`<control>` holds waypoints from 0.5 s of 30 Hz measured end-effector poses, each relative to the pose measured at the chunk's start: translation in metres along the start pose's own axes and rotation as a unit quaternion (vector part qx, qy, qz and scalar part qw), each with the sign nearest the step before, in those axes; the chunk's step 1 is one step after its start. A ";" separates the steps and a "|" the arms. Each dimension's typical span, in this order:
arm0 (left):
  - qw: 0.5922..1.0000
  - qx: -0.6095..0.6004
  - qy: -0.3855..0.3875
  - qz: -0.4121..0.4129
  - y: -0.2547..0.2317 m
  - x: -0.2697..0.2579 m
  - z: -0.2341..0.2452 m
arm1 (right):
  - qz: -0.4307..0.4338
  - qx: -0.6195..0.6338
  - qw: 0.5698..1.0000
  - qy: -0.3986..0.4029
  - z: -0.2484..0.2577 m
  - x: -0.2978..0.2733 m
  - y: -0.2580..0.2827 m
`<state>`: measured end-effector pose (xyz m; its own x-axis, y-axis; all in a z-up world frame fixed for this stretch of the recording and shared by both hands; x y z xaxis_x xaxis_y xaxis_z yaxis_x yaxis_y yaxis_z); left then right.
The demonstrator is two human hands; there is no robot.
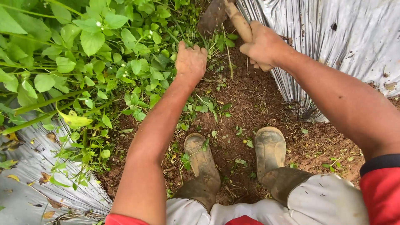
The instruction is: The person uses a hoe to loosen the soil and uproot weeds growing along the edge of a plastic-covered garden bed. They repeatedly strike the ground with the tool and pull the loosened weeds out by hand, clearing the area.
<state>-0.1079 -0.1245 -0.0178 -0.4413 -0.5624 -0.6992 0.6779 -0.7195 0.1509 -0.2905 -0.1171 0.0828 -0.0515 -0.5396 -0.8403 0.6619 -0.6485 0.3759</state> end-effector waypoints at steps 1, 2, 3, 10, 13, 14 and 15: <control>1.000 -0.003 0.005 0.000 0.000 0.000 -0.001 | -0.002 -0.002 1.000 0.006 0.000 -0.001 0.004; 1.000 -0.007 -0.001 -0.001 0.000 -0.004 -0.003 | 0.037 0.028 0.998 -0.038 0.004 -0.003 0.012; 1.000 -0.011 -0.007 -0.002 -0.001 -0.008 -0.004 | 0.074 0.058 0.992 -0.082 0.008 -0.007 0.020; 0.999 0.021 -0.038 0.033 -0.008 -0.012 -0.008 | -0.025 0.022 0.999 0.021 -0.010 -0.027 0.001; 0.999 0.020 -0.030 0.015 -0.009 -0.018 -0.012 | 0.008 -0.031 0.999 0.009 -0.006 -0.013 0.004; 0.999 0.010 -0.031 0.016 -0.010 -0.019 -0.015 | 0.036 -0.007 0.999 -0.019 -0.003 -0.010 0.007; 0.999 0.001 -0.031 0.017 -0.011 -0.021 -0.017 | 0.063 0.017 0.997 -0.048 0.000 -0.008 0.010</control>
<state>-0.0963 -0.0978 -0.0168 -0.4548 -0.6104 -0.6485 0.6918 -0.7007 0.1743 -0.2838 -0.1190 0.0930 -0.0417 -0.6665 -0.7444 0.6415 -0.5890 0.4915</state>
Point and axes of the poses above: each hand's wrist, its own x-axis towards the middle knuckle, its own z-axis out of the back of the hand, y = z × x, the point moved 6 cm from there along x, towards the middle knuckle, and after that the axes turned 8 degrees about -z, right-handed, at the moved point
